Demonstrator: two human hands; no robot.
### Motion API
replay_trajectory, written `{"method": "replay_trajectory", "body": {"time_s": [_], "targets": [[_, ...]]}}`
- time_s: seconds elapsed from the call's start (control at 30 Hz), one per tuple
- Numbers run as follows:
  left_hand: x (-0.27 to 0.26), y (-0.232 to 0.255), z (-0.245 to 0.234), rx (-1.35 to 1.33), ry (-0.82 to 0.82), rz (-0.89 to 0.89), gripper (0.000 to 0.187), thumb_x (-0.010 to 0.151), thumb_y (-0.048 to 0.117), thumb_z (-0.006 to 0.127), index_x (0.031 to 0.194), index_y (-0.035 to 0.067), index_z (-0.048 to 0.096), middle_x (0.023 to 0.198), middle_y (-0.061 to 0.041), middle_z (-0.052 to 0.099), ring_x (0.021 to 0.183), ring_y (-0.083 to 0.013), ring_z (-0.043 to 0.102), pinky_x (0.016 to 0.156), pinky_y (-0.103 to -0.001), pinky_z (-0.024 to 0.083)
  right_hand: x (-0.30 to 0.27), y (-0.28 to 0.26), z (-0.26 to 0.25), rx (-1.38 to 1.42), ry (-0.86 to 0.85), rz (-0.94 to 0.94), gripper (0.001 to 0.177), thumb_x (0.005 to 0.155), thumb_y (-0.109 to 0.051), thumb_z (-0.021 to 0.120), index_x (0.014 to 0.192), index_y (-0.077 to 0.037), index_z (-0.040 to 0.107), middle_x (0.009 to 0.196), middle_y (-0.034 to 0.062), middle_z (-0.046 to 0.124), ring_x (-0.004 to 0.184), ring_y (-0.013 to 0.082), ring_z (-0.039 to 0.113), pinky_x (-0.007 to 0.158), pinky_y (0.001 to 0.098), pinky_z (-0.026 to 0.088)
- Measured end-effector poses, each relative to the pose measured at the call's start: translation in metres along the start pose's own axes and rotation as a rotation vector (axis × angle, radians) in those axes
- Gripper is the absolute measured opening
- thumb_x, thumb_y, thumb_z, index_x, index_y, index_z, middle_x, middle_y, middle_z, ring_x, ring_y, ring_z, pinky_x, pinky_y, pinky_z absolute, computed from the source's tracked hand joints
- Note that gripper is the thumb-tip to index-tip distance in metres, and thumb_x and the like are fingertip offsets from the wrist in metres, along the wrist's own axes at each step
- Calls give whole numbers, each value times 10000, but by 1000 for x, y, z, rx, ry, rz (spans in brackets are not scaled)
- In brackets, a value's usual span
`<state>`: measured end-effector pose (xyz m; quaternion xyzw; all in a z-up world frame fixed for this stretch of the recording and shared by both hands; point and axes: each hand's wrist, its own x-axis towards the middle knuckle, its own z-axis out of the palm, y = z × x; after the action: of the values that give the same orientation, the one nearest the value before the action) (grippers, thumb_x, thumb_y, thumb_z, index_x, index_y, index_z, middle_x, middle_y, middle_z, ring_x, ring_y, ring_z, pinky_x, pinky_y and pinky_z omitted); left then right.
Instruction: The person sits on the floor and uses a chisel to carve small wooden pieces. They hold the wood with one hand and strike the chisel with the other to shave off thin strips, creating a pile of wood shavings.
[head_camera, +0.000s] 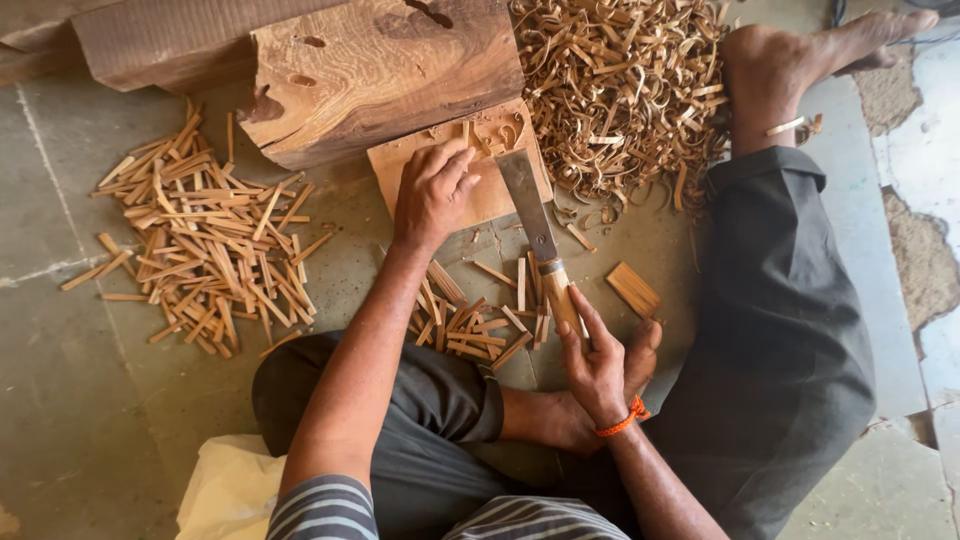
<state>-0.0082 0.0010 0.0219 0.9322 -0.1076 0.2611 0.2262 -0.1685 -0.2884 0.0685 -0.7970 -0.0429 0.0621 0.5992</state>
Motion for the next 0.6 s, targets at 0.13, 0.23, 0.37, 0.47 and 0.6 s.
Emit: {"method": "replay_trajectory", "body": {"time_s": [0.13,0.23,0.37,0.47,0.6], "targets": [[4,-11,14,-46,-30,-27,387,837,157,889,1187,71,748,1250,-37,681,1081,-205,616,1013,-323,523,-1,9,5,-156,177,2,468,1043,-106,629,1500,-46,546,1014,16,685,795,34,604,670,179,479],[9,-9,19,-40,-9,-88,359,820,120,891,1157,104,770,1192,-1,694,1033,-204,606,983,-327,523,3,8,0,122,86,212,538,1015,-144,599,1535,-75,481,928,-2,662,648,23,535,568,179,455],[14,-6,13,-83,35,-40,369,804,92,884,1155,102,770,1198,3,676,1052,-210,596,982,-349,513,12,-3,6,95,13,256,550,1008,-165,627,1538,-96,495,856,2,660,609,27,507,536,188,434],[15,-3,7,-91,49,-75,391,792,78,877,1163,113,761,1154,-17,657,1056,-213,593,946,-373,509,14,-16,11,152,-44,307,545,1000,-164,621,1527,-97,496,888,-18,672,611,16,497,533,184,432],[14,2,3,-65,55,-92,326,769,82,883,1054,184,762,961,-17,593,930,-199,572,783,-380,475,15,-34,16,95,-46,398,537,1003,-141,621,1530,-96,524,909,14,669,609,47,455,526,217,391]]}}
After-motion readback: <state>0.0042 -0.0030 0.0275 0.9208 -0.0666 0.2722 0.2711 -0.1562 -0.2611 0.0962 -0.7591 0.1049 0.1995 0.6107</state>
